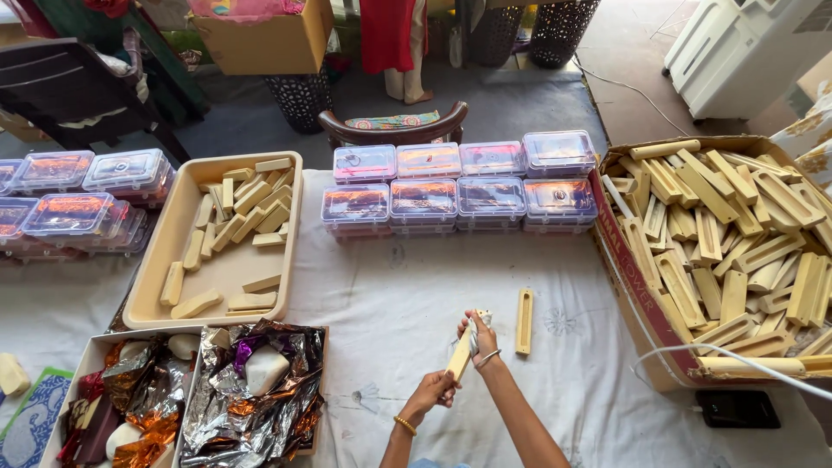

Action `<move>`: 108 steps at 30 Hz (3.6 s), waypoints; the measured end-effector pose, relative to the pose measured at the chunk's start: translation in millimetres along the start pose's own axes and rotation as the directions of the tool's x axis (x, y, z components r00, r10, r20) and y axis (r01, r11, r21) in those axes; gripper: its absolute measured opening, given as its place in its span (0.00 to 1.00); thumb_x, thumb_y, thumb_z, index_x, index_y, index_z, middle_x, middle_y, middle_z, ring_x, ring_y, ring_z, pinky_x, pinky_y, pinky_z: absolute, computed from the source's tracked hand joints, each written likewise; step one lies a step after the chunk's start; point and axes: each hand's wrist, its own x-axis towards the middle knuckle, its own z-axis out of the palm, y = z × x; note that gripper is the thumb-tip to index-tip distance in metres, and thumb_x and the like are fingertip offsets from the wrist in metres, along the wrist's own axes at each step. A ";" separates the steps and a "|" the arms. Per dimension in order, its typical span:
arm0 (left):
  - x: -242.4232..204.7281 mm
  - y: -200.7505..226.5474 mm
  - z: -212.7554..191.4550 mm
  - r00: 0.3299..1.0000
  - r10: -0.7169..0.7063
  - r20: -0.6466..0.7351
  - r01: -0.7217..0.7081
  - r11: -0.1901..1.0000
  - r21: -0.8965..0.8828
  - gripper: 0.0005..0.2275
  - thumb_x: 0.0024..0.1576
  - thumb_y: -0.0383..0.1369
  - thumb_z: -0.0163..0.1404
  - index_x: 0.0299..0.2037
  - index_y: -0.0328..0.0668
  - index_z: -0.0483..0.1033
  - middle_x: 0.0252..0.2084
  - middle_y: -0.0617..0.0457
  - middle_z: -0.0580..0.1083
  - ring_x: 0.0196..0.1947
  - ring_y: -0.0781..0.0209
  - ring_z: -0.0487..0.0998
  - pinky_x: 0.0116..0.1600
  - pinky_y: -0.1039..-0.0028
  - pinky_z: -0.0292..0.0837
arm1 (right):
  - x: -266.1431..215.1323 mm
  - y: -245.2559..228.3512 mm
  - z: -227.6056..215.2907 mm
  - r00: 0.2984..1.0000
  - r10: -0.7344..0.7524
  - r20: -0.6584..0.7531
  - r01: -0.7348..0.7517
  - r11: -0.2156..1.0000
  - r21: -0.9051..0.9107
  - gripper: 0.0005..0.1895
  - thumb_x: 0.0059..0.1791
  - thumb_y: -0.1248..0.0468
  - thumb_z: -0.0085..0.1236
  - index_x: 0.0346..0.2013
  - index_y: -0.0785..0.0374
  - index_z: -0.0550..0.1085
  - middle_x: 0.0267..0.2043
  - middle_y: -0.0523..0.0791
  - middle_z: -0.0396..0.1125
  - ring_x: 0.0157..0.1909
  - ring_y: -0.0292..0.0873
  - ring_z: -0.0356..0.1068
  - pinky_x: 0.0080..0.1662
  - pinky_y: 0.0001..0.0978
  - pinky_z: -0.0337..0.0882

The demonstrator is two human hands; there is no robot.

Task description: The person wipes small wooden pieces with a white cloth on a table. They pick up pieces from a tray, wipe them, and place them back down. The workspace includes plastic containers and a large box of wooden pieces.

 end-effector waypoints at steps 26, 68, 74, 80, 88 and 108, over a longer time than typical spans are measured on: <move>-25.4 39.4 1.3 0.730 0.396 -0.557 -0.366 0.915 0.171 0.13 0.61 0.34 0.52 0.54 0.39 0.74 0.42 0.46 0.78 0.40 0.62 0.82 0.41 0.70 0.87 | -109.0 8.3 17.8 0.625 -0.165 0.763 0.667 -0.395 -0.632 0.17 0.42 0.71 0.62 0.44 0.61 0.70 0.34 0.50 0.71 0.38 0.54 0.73 0.39 0.46 0.74; -40.3 14.4 14.2 0.836 0.173 -0.521 -0.311 0.932 -0.189 0.21 0.62 0.46 0.49 0.52 0.32 0.74 0.41 0.39 0.81 0.37 0.58 0.87 0.40 0.76 0.83 | -121.2 -25.8 10.4 0.877 -0.448 0.173 0.443 0.614 -0.653 0.30 0.56 0.46 0.46 0.30 0.70 0.81 0.33 0.50 0.78 0.37 0.42 0.77 0.43 0.33 0.75; -30.6 -4.4 8.3 0.923 -0.005 -0.386 -0.180 0.879 -0.442 0.24 0.63 0.49 0.48 0.51 0.29 0.75 0.43 0.43 0.81 0.40 0.62 0.84 0.46 0.76 0.81 | -111.2 -31.5 18.7 0.770 -0.418 0.483 0.631 0.613 -0.476 0.29 0.57 0.47 0.46 0.30 0.71 0.78 0.34 0.51 0.78 0.43 0.45 0.80 0.48 0.36 0.78; -35.9 24.8 18.2 0.830 0.273 -0.486 -0.441 0.855 -0.273 0.15 0.59 0.35 0.54 0.54 0.40 0.72 0.46 0.46 0.77 0.45 0.63 0.81 0.55 0.71 0.81 | -100.1 -43.0 20.1 0.882 -0.340 0.328 0.467 0.726 -0.505 0.31 0.55 0.43 0.46 0.29 0.70 0.78 0.30 0.51 0.76 0.40 0.44 0.80 0.44 0.33 0.76; -65.5 79.6 32.0 0.713 0.568 -0.410 -0.464 0.822 0.331 0.10 0.59 0.26 0.55 0.49 0.38 0.72 0.50 0.51 0.81 0.41 0.66 0.78 0.46 0.73 0.77 | -46.3 -7.4 -30.3 0.961 -0.256 0.107 0.266 0.742 -0.615 0.36 0.52 0.36 0.46 0.27 0.68 0.79 0.29 0.51 0.78 0.29 0.39 0.73 0.34 0.29 0.71; 11.2 -27.3 -31.8 0.767 0.215 -0.604 -0.418 0.882 -0.217 0.17 0.57 0.26 0.57 0.56 0.41 0.71 0.45 0.51 0.78 0.43 0.69 0.80 0.46 0.76 0.81 | -79.9 30.5 10.2 0.377 -0.379 0.845 0.580 -0.615 -0.535 0.10 0.42 0.69 0.54 0.36 0.64 0.79 0.56 0.52 0.67 0.60 0.56 0.66 0.60 0.48 0.63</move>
